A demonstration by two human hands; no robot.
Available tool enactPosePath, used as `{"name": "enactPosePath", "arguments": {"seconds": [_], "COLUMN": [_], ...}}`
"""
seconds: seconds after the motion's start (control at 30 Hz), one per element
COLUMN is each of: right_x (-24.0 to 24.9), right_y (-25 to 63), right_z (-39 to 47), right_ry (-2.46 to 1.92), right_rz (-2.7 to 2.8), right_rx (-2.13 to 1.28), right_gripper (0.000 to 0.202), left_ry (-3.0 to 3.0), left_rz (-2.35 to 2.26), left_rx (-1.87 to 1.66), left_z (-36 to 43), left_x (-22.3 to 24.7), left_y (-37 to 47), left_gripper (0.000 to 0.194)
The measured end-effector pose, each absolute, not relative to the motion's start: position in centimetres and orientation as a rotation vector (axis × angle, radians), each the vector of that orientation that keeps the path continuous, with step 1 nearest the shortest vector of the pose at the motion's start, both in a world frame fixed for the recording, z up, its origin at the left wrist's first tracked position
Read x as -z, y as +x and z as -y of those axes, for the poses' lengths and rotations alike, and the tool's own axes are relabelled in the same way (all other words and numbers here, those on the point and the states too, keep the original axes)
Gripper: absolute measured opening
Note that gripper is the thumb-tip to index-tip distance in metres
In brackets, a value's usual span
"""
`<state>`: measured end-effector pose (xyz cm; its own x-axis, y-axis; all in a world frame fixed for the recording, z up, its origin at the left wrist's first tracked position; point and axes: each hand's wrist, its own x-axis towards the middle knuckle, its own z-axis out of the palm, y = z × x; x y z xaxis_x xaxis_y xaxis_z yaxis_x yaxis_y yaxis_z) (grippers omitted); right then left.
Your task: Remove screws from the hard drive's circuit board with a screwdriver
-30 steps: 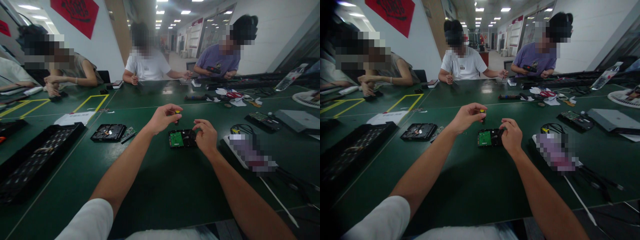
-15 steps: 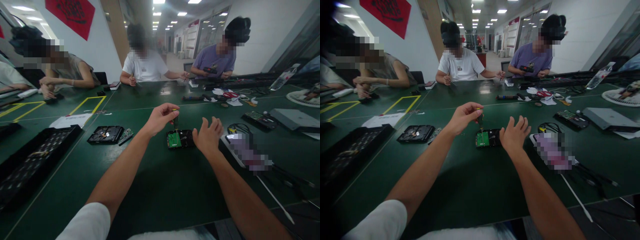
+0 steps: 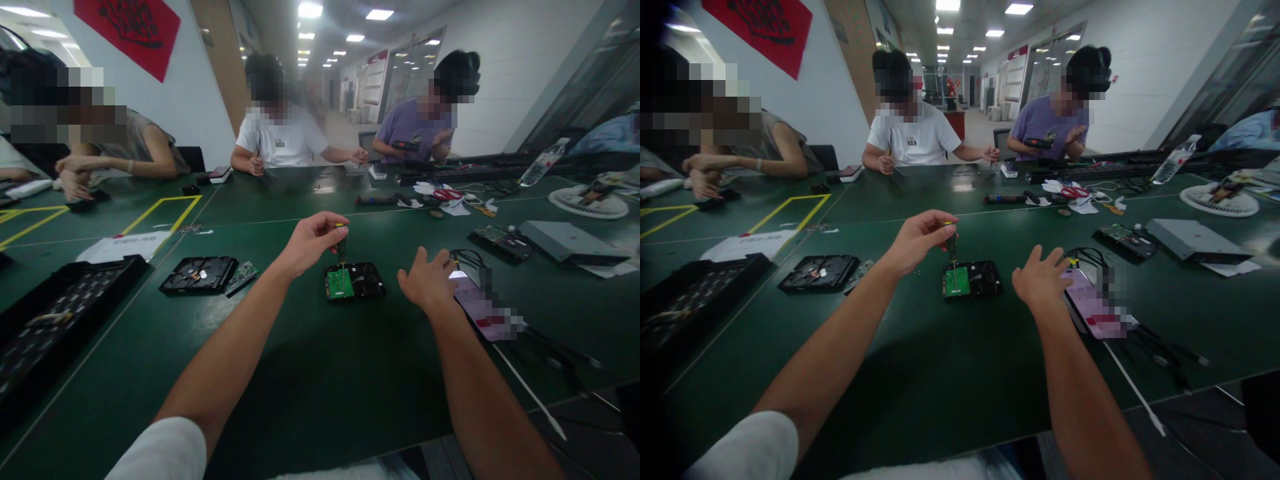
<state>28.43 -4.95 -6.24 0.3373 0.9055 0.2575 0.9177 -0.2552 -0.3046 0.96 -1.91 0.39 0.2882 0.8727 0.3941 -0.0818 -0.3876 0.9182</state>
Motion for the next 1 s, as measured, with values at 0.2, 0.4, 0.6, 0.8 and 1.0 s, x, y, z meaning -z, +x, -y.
{"name": "enactPosePath", "arguments": {"seconds": [0.2, 0.4, 0.6, 0.8, 1.0], "right_x": [4.9, 4.6, 5.0, 5.1, 5.2], "right_y": [26.6, 22.8, 21.0, 22.0, 22.0], "right_z": [5.6, 6.5, 7.8, 7.2, 7.0], "right_ry": [-1.870, -1.112, -1.031, -1.097, -1.171], "right_rz": [1.676, 2.004, 1.854, 1.863, 1.931], "right_rx": [0.368, -0.108, -0.199, -0.017, -0.108], "right_gripper": [0.050, 0.044, 0.041, 0.037, 0.031], "left_ry": [1.626, 1.638, 1.685, 1.955, 2.206], "left_rz": [-0.720, -0.660, -0.582, -0.997, -1.830], "left_rx": [-1.250, -1.223, -1.180, -1.163, -0.949], "left_z": [1.8, 2.1, 2.9, 2.0, 3.4], "left_x": [-0.3, 0.0, -0.2, 2.2, 9.8], "left_y": [1.1, 1.7, 2.5, 0.2, -5.3], "left_gripper": [0.029, 0.029, 0.028, 0.027, 0.025]}}
